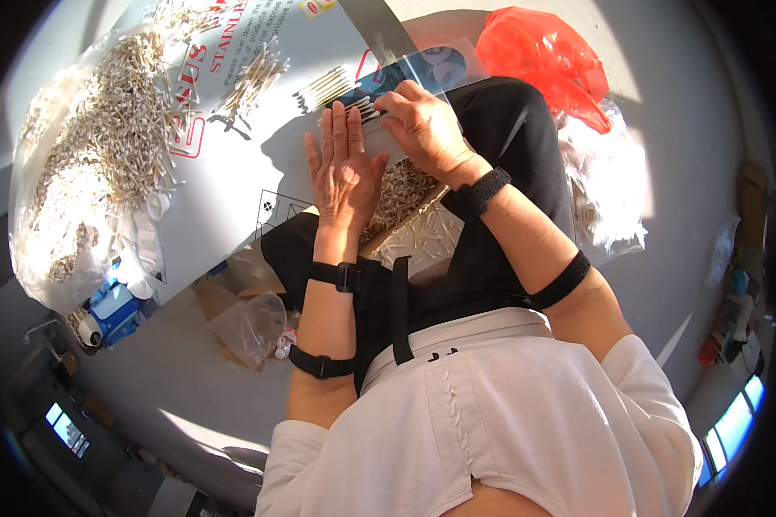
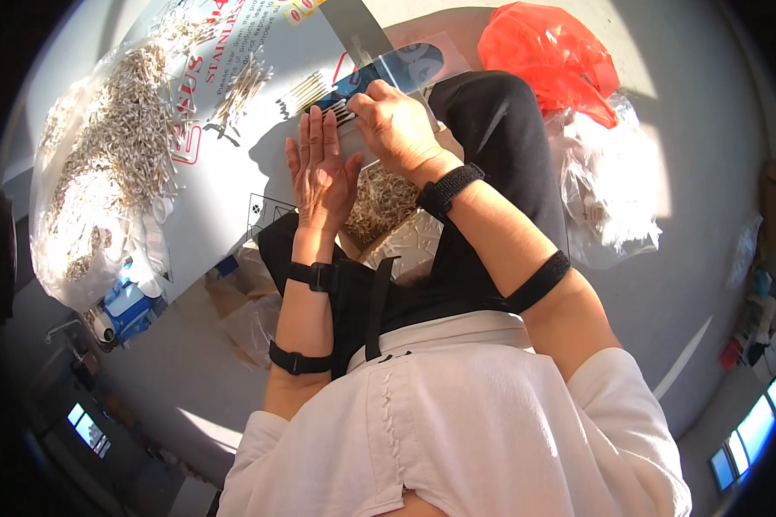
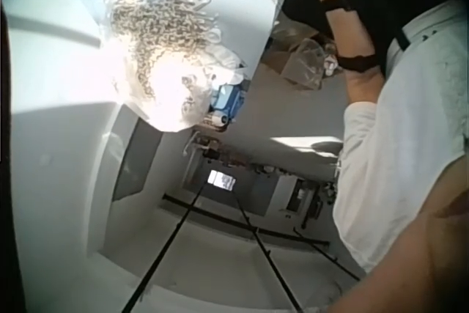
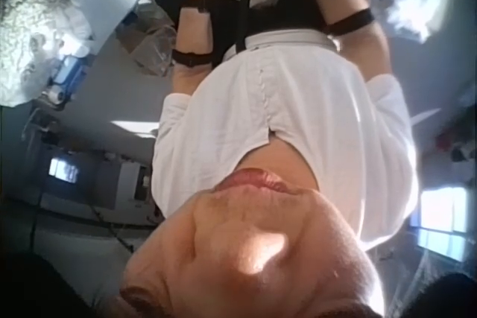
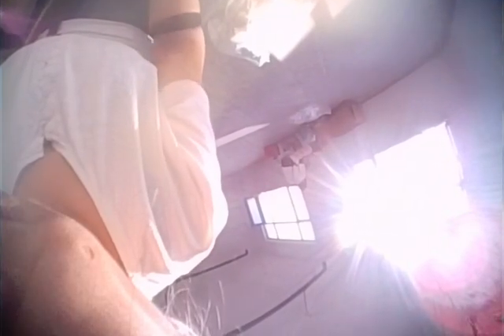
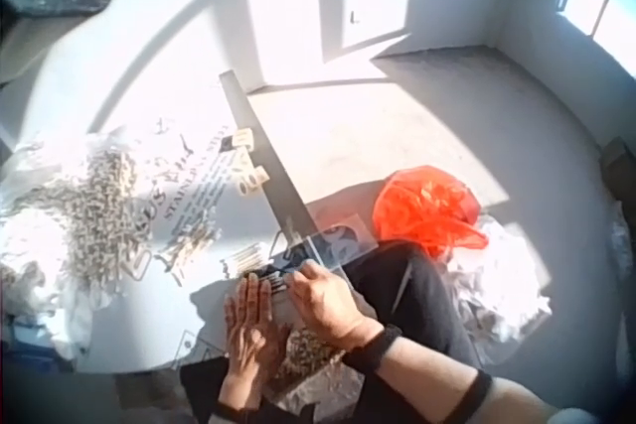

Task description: Organizing cotton swabs by aligning them into neat parallel rows on a work surface.

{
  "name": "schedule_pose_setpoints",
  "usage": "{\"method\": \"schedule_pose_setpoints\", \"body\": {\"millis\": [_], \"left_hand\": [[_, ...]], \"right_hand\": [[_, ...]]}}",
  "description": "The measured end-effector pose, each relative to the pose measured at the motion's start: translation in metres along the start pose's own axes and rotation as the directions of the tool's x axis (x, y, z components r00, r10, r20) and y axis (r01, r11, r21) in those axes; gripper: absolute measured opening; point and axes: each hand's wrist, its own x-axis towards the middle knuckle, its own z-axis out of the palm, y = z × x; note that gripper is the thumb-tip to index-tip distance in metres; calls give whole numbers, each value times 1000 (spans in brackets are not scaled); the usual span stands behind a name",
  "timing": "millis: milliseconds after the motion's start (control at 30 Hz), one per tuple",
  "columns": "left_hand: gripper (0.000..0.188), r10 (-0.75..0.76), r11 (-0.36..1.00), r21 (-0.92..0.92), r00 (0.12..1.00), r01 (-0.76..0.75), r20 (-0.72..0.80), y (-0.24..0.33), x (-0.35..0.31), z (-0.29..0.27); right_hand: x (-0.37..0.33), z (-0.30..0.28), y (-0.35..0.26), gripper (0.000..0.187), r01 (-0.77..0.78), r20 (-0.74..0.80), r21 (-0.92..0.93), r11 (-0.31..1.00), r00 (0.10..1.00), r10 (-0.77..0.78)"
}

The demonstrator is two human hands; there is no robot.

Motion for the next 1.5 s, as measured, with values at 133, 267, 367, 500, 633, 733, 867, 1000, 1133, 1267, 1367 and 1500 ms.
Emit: {"method": "schedule_pose_setpoints", "body": {"millis": [133, 267, 367, 500, 633, 733, 867, 1000, 1133, 1267, 1367, 1500], "left_hand": [[78, -6, 999, 52, 999, 5, 32, 1, 0, 1], [79, -31, 997, 71, 999, 29, 34, 5, 2, -1], [80, -37, 992, 123, 998, 31, 47, 8, 3, -2], [76, -27, 995, 92, 999, 25, 30, 2, 8, -3], [57, -81, 993, -97, 980, 64, -184, -27, 34, -7], [45, -105, 991, -98, 979, 88, -178, -45, 59, -7], [42, 3, 999, -47, 986, -11, -166, -56, 72, -8], [46, 16, 995, -98, 993, -27, -113, -52, 62, -4], [48, -17, 993, -119, 996, 6, -90, -42, 51, -3], [54, -19, 987, -163, 995, 3, -96, -30, 40, -6], [55, -115, 931, -361, 980, 49, -163, -25, 32, -6], [53, -270, 785, -618, 921, 41, -282, -24, 36, -3]], "right_hand": [[9, 8, 8, 9, 86, 61, -81, 993, 995, -81], [14, 17, 10, 9, 43, 46, -189, 981, 998, -35], [17, 21, 7, 12, -17, 37, -260, 965, 999, 27], [19, 14, 4, 15, -64, -65, -134, 989, 996, 56], [7, -2, -3, 13, -279, 10, 133, 951, 960, 281], [-10, -7, -18, 16, -649, 441, 352, 675, 751, 492], [-22, 5, -23, 17, -798, 669, 587, 132, 571, 476], [-15, 11, -25, 19, -783, 707, 621, -51, 530, 469], [-11, 18, -23, 18, -722, 698, 670, -171, 536, 474], [-7, 19, -24, 20, -728, 690, 669, -150, 534, 489], [-11, 14, -23, 22, -733, 532, 631, 255, 648, 545], [-3, 19, -20, 35, -250, 35, 870, 424, 891, 453]]}}
